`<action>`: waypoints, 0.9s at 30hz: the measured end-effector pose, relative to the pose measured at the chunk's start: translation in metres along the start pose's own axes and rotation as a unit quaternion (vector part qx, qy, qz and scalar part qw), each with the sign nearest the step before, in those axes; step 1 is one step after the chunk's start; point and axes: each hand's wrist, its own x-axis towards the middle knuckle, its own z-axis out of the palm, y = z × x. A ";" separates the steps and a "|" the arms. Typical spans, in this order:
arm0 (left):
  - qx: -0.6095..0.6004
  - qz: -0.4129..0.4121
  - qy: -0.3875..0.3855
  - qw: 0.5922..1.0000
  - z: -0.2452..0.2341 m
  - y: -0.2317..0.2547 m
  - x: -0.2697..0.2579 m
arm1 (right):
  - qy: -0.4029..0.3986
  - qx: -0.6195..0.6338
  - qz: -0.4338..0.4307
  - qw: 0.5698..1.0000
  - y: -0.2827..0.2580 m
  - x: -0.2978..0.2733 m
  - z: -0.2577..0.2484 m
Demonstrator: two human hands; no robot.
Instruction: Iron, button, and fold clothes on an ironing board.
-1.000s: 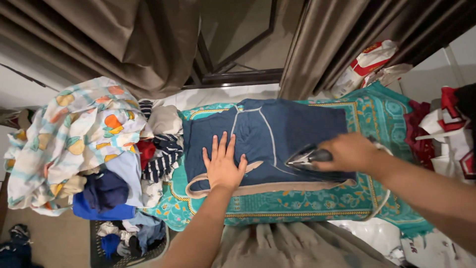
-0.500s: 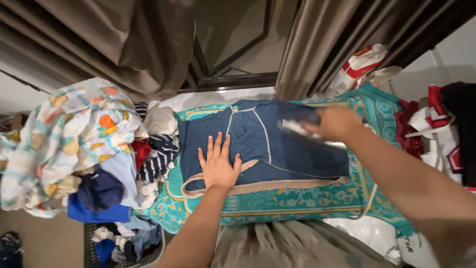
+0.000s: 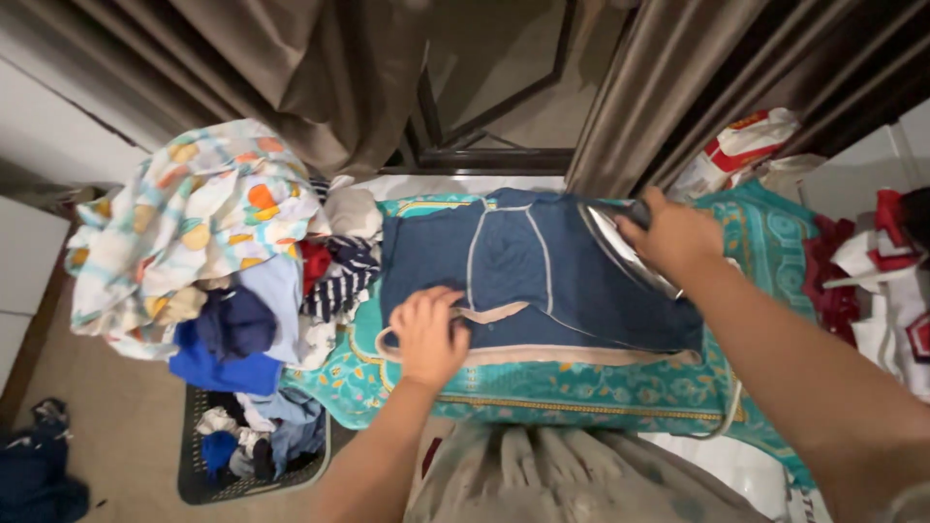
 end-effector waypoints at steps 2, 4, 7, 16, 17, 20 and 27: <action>0.041 -0.032 0.015 0.999 -0.020 -0.007 -0.010 | 0.004 0.014 -0.015 1.000 -0.004 0.006 -0.001; 0.079 -0.065 0.026 0.994 -0.032 -0.021 -0.013 | 0.004 0.026 -0.028 0.999 -0.017 0.012 -0.006; 0.108 -0.223 0.052 0.968 -0.029 -0.051 -0.029 | -0.002 0.037 -0.032 0.999 -0.058 0.003 -0.015; -0.048 -0.323 0.085 0.941 -0.026 -0.084 -0.054 | -0.080 -0.038 -0.353 0.932 -0.152 -0.004 -0.012; -0.037 -0.292 0.071 0.953 -0.027 -0.086 -0.057 | -0.077 -0.034 -0.307 0.948 -0.155 0.004 -0.016; -0.029 -0.261 0.060 0.963 -0.032 -0.087 -0.059 | -0.071 -0.029 -0.234 0.969 -0.161 0.018 -0.019; -0.065 -0.224 0.049 0.971 -0.043 -0.080 -0.050 | -0.175 -0.087 -0.364 0.911 -0.181 -0.023 -0.028</action>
